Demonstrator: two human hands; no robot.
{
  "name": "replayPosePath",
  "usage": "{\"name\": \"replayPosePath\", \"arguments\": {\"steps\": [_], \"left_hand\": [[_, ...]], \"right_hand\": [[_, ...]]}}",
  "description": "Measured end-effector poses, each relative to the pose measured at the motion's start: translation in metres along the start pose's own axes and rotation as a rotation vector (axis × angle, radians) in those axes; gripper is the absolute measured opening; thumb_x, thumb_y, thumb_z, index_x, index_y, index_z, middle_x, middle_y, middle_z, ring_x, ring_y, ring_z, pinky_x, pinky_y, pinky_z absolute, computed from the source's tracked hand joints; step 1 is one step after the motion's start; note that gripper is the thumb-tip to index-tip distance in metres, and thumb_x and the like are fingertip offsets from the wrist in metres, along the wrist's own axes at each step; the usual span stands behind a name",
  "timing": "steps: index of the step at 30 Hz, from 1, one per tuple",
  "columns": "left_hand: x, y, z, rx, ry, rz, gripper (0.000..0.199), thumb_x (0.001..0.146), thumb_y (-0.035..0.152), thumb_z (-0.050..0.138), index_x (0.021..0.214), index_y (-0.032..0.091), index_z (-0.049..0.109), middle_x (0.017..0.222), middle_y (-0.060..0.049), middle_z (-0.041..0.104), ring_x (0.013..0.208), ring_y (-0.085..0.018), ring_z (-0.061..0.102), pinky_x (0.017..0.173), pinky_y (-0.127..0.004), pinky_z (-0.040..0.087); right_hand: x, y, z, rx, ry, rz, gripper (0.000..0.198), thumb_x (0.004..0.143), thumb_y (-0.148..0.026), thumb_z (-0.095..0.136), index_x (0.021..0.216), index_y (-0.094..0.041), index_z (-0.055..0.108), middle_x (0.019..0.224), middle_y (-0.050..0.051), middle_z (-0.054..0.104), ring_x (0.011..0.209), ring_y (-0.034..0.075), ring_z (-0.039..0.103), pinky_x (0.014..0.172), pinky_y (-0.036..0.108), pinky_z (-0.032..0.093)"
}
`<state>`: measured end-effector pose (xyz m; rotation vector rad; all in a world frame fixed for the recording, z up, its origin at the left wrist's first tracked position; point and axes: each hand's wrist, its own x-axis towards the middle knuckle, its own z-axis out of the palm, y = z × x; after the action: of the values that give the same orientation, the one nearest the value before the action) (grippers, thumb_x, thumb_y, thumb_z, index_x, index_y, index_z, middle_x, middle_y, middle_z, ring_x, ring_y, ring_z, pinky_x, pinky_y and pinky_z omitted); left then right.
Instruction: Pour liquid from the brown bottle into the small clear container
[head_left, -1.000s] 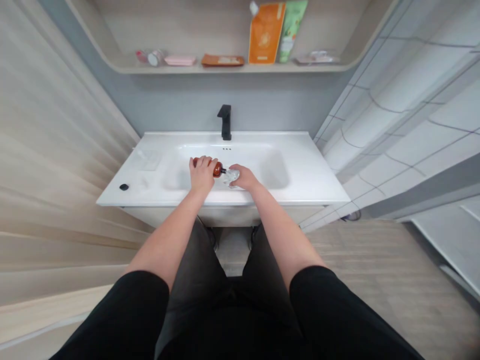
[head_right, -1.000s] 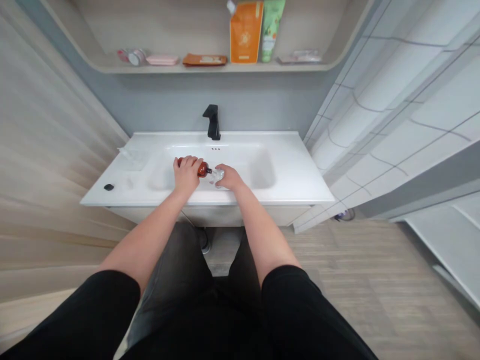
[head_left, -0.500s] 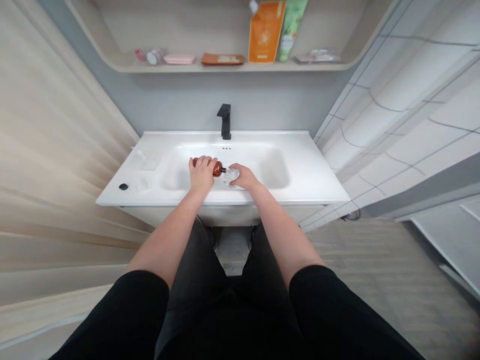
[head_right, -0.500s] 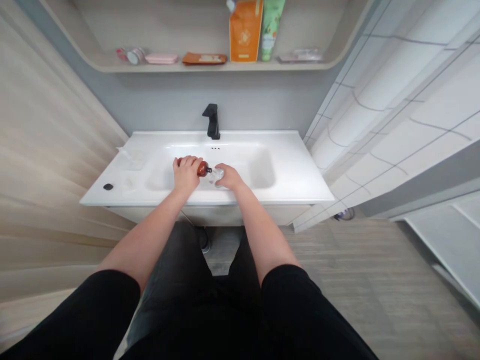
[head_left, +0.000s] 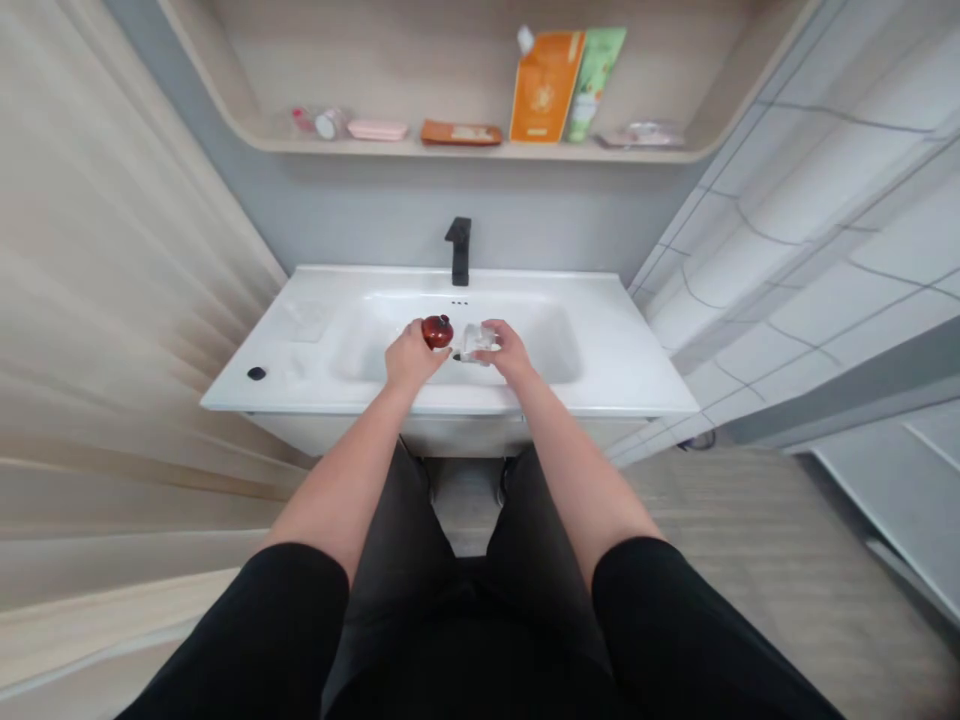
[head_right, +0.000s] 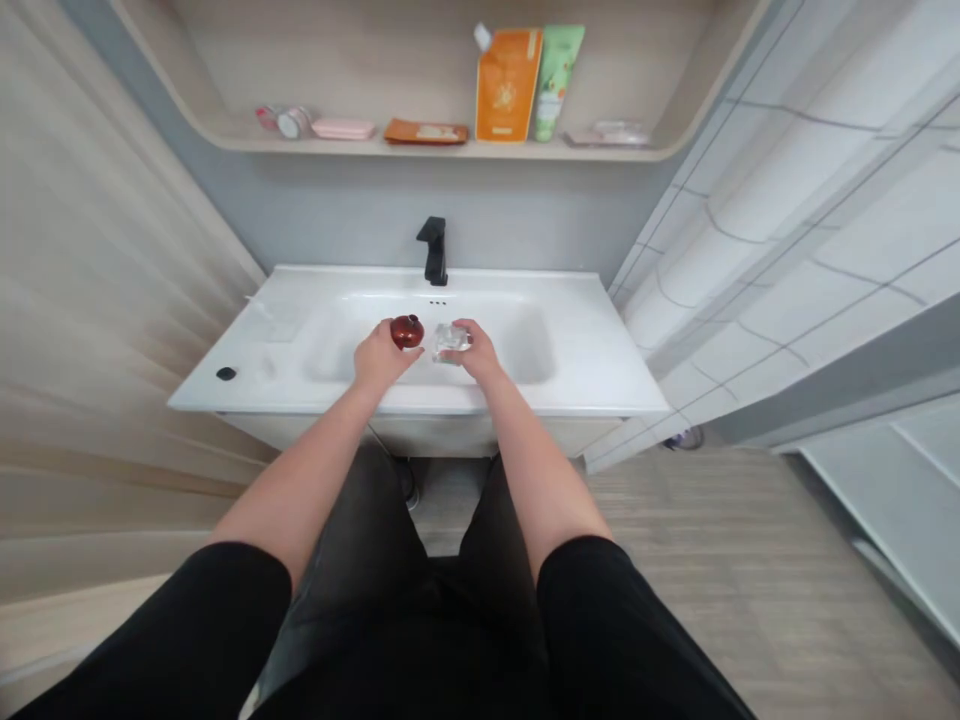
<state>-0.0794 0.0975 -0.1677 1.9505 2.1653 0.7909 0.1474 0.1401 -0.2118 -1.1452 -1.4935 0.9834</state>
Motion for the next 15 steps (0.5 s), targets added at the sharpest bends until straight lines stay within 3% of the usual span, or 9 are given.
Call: {"name": "replayPosePath", "arguments": {"steps": [5,9,15], "left_hand": [[0.005,-0.007,-0.003,-0.099,0.048,-0.111,0.073,0.085,0.061,0.091,0.140,0.024,0.064,0.131,-0.017,0.081,0.126,-0.040,0.077,0.105,-0.046,0.059],[0.011,-0.015,0.000,-0.177,0.085,-0.161,0.070,0.084,0.059,0.093,0.138,0.024,0.064,0.129,-0.016,0.081,0.124,-0.040,0.078,0.106,-0.047,0.059],[0.014,-0.020,0.002,-0.266,0.116,-0.206,0.069,0.085,0.054,0.093,0.139,0.026,0.061,0.134,-0.014,0.079,0.128,-0.037,0.076,0.110,-0.046,0.057]], "right_hand": [[-0.007,-0.014,-0.049,0.014,0.162,-0.041,0.079,0.060,-0.046,0.095,0.131,-0.030,0.063,0.131,0.005,0.071,0.106,0.028,0.068,0.097,0.046,0.062],[-0.019,-0.016,-0.122,-0.064,0.306,-0.071,0.083,0.056,-0.045,0.097,0.130,-0.029,0.063,0.126,0.006,0.071,0.103,0.027,0.070,0.091,0.044,0.064],[-0.045,0.002,-0.223,-0.152,0.561,0.037,0.078,0.055,-0.038,0.095,0.125,-0.029,0.059,0.102,-0.001,0.067,0.085,0.023,0.068,0.074,0.038,0.061]]}}
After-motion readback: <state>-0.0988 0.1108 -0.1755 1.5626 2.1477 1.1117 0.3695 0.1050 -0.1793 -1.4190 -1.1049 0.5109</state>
